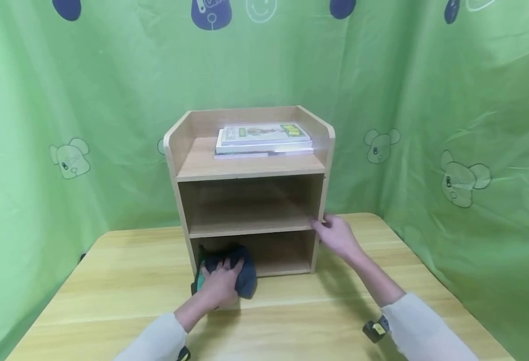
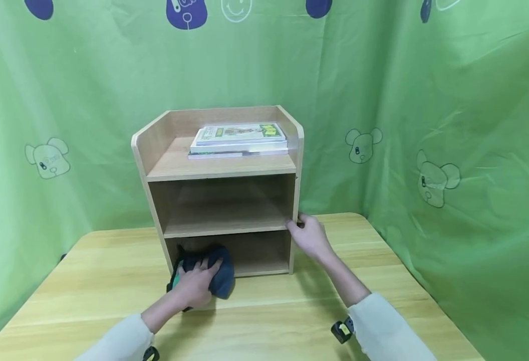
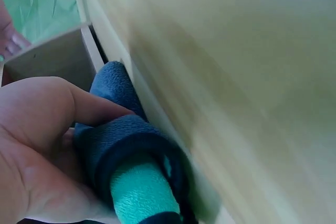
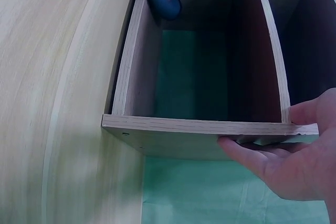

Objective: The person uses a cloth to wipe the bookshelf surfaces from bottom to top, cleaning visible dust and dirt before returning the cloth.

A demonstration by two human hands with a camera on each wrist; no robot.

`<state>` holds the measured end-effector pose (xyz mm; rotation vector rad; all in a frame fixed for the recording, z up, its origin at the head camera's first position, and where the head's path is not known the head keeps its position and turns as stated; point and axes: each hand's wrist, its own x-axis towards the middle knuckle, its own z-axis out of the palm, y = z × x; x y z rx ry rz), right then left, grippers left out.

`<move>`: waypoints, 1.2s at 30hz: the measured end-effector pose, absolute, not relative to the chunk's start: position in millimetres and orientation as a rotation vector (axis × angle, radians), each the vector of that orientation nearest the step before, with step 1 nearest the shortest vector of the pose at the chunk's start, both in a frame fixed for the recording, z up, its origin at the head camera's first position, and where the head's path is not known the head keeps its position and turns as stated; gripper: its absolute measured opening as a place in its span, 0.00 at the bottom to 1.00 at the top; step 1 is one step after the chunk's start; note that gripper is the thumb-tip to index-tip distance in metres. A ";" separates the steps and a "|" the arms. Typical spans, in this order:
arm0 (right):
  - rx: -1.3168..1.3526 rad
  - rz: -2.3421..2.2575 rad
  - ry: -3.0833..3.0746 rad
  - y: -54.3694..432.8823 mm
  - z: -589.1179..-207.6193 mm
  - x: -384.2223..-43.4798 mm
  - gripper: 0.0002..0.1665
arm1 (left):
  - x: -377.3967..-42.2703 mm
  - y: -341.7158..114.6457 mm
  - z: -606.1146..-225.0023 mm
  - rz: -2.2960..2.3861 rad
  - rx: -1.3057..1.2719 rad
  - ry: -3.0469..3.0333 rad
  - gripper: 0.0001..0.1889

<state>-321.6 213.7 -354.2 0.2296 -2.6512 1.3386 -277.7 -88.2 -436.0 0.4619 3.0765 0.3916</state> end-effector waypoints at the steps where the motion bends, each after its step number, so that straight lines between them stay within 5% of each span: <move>1: 0.229 1.337 -2.651 213.9 -354.7 -321.4 0.31 | -277.3 -83.5 -436.3 0.409 0.461 3.064 0.46; 22: 0.182 1.358 -2.601 210.6 -356.3 -321.8 0.22 | -288.0 47.5 -434.8 0.291 0.540 3.026 0.43; 36: 0.187 1.365 -2.620 211.9 -358.8 -323.3 0.23 | -288.4 50.0 -433.1 0.312 0.608 2.994 0.42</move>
